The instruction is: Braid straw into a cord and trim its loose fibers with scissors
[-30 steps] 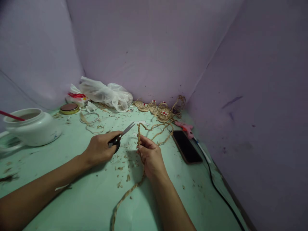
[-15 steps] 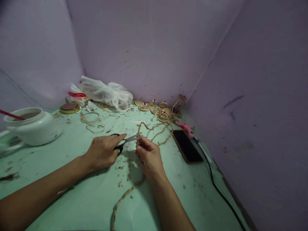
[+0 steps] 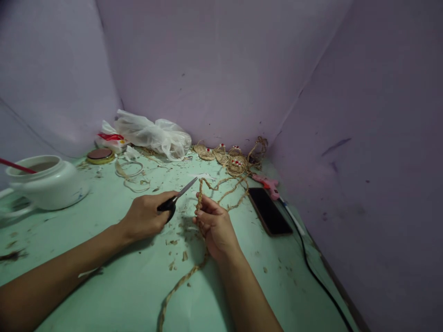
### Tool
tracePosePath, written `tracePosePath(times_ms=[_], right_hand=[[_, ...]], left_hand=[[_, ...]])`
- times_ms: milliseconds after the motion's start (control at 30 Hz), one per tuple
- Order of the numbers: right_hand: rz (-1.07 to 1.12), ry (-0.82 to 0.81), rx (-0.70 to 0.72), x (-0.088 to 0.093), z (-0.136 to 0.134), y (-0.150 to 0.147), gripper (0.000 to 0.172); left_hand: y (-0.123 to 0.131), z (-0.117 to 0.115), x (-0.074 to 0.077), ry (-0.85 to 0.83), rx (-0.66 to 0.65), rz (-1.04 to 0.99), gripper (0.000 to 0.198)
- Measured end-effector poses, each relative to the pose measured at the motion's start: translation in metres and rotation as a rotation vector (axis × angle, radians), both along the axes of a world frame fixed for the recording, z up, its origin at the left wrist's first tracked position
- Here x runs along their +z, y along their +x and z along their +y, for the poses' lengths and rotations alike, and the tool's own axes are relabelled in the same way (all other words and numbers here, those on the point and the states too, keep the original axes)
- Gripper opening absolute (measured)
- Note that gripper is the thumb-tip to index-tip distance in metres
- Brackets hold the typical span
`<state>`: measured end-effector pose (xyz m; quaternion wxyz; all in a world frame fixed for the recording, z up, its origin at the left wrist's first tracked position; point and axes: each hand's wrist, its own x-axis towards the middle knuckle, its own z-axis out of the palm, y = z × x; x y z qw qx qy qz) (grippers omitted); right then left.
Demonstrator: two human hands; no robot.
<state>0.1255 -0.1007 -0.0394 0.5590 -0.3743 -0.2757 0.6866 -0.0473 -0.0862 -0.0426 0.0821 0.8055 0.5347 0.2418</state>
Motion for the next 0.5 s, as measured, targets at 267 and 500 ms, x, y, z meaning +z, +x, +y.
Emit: tracePosePath(times_ms=[267,500], right_hand=[[0.013,-0.013,-0.052,-0.0008,0.0001,-0.0004,0.040],[-0.015,0.017,-0.022,0.0002,-0.0011,-0.0029,0.035]], left_hand=[[0.0039,-0.0045,-0.0007,0.099,-0.120,0.260,0.056],[0.0017,-0.0005,-0.0050,0.104,-0.067,0.280,0.053]])
